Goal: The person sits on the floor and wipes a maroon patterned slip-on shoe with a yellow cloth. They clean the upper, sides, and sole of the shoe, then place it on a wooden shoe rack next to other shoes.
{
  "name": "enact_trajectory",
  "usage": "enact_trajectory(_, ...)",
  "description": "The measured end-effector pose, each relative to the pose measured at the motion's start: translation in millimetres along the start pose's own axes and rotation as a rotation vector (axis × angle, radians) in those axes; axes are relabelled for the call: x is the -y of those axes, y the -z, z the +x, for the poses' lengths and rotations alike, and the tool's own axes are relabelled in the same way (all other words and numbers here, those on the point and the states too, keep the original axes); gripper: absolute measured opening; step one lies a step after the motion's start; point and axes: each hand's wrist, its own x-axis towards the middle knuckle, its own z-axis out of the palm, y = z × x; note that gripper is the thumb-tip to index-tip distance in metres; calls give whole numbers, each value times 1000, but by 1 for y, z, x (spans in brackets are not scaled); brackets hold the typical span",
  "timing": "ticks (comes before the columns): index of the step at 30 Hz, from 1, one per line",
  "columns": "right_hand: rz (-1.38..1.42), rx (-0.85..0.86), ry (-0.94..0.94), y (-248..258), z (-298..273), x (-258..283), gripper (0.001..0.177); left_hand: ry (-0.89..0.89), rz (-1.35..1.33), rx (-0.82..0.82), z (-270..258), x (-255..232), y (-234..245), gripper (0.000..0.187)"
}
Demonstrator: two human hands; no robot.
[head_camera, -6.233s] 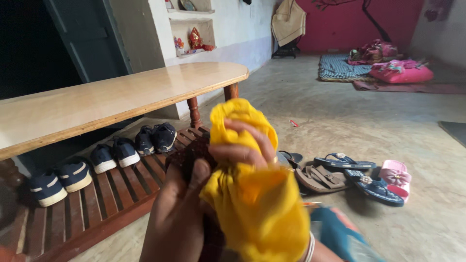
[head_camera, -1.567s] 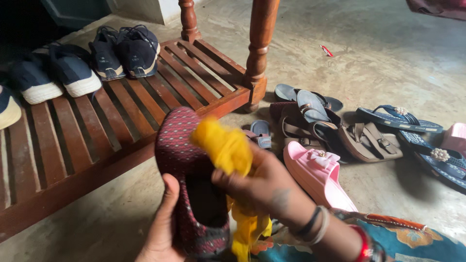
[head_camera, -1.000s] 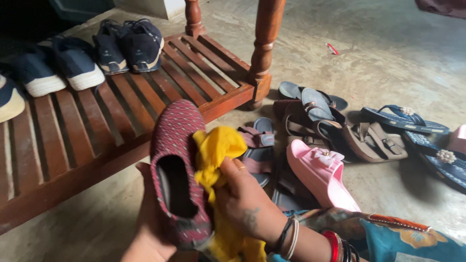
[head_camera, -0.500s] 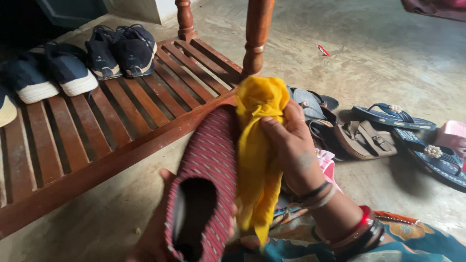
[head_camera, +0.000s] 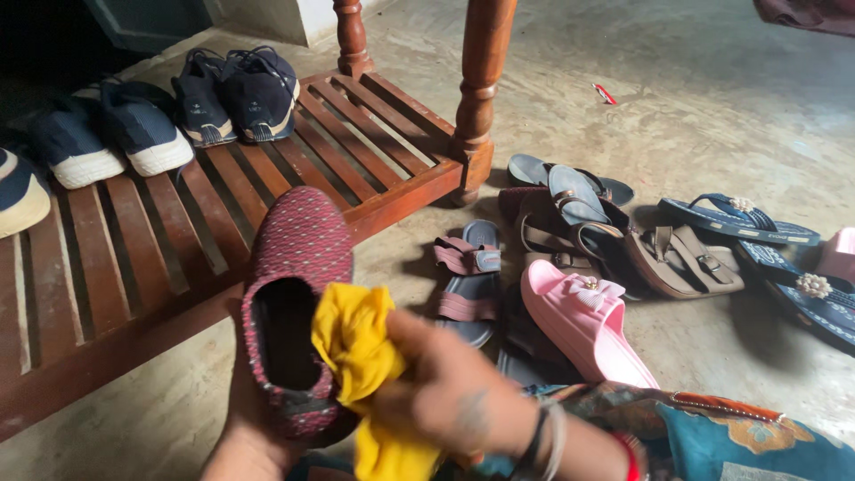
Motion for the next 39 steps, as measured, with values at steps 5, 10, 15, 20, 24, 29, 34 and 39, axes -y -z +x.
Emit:
enact_trajectory(5, 418, -467, 155, 43, 0, 41, 57, 153, 2, 170, -1, 21, -20, 74)
enact_trajectory(10, 647, -643, 391, 73, 6, 53, 41, 155, -24, 150, -2, 19, -13, 71)
enact_trajectory(15, 316, -607, 119, 50, 22, -10, 38, 75, -69, 81, 6, 15, 13, 69)
enact_trajectory(20, 383, -163, 12, 17, 18, -36, 52, 51, -117, 104, 2, 9, 37, 66)
enact_trajectory(24, 93, -83, -8, 39, 23, -18, 58, 60, -31, 217, -1, 3, 28, 66)
enact_trajectory(29, 464, -225, 163, 86, 11, -7, 53, 93, -11, 148, 4, 14, -10, 63)
enact_trajectory(34, 1178, -305, 219, 117, 8, 10, 37, 88, 2, 96, 7, 17, -26, 61)
enact_trajectory(39, 989, -83, 443, 72, 17, -9, 43, 36, -38, 23, 14, 18, -10, 58)
